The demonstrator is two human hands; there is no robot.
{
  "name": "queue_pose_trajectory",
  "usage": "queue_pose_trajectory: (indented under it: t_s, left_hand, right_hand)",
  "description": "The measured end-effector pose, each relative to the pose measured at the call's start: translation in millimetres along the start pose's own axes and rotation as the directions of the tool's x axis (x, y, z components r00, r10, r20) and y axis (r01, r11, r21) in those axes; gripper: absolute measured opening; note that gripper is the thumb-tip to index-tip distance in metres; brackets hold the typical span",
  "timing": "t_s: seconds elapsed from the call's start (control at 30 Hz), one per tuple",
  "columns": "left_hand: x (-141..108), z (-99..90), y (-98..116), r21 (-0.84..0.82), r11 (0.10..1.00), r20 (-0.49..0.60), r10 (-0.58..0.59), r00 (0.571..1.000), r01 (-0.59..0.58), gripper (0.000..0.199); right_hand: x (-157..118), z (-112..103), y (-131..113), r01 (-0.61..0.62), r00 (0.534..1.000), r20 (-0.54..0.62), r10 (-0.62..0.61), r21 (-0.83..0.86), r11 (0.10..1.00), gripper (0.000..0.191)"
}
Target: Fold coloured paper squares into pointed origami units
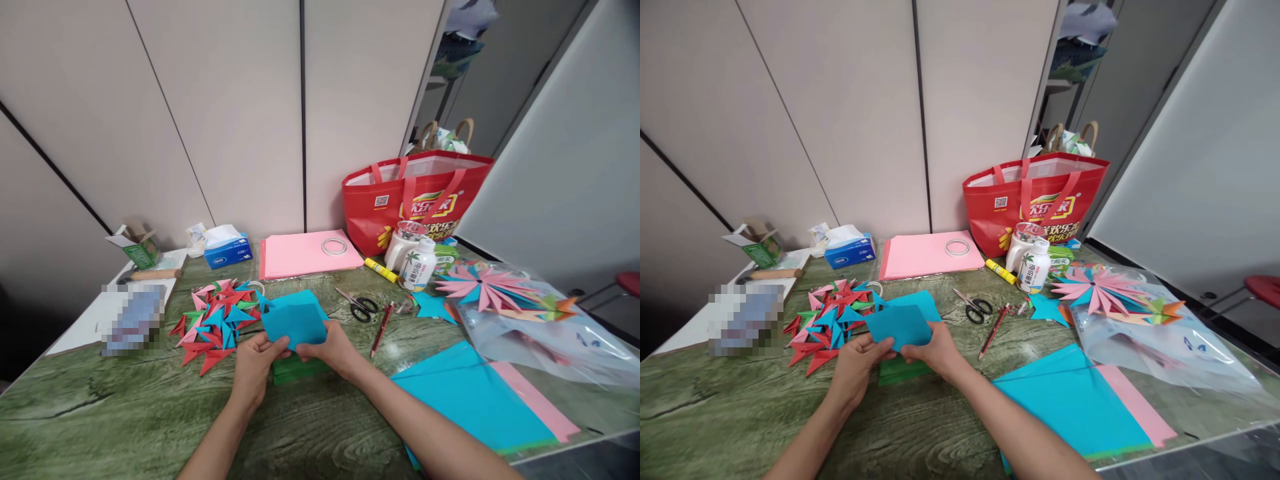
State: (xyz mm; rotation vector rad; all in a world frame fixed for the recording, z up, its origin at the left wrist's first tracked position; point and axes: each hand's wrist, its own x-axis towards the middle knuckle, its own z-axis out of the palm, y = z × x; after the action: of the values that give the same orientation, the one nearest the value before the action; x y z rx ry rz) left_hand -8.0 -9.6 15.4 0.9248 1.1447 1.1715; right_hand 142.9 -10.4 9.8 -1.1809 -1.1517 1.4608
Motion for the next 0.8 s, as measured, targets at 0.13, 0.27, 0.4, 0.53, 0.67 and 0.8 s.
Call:
queue_pose_trajectory:
  t_s: [0.13, 0.27, 0.4, 0.53, 0.67, 0.8]
  left_hand:
    - [-1, 1.2, 0, -0.017, 1.000, -0.009, -0.004, 1.000, 0.003, 0.024]
    - [-3, 3.6, -2, -0.037, 0.999, -0.029, 0.001, 1.000, -0.002, 0.025]
    - [-4, 6.1, -6, -0.059, 0.998, -0.020, 0.011, 1.000, -0.012, 0.024]
    - [-5, 6.6, -7, -0.056, 0.998, -0.037, 0.012, 0.999, -0.014, 0.022]
    - [-4, 5.1, -4, -0.083, 0.996, -0.050, -0.017, 0.999, 0.013, 0.023]
    - [-1, 2.7, -2, -0.096, 0.995, -0.072, -0.025, 0.997, 0.018, 0.024]
  right_hand:
    - [2, 3, 5, 0.028, 0.998, -0.060, -0.036, -0.134, 0.991, 0.019]
    - [4, 5, 8, 0.137, 0.982, -0.091, -0.164, -0.247, 0.959, 0.023]
    - [3, 9, 10, 0.127, 0.975, -0.140, -0.173, -0.290, 0.949, 0.028]
    - [3, 11, 11, 0.135, 0.967, -0.168, -0.193, -0.307, 0.942, 0.019]
    - [3, 9, 12, 0.138, 0.982, -0.099, -0.164, -0.229, 0.964, 0.017]
    - [3, 5, 10, 0.107, 0.989, -0.090, -0.119, -0.123, 0.987, 0.034]
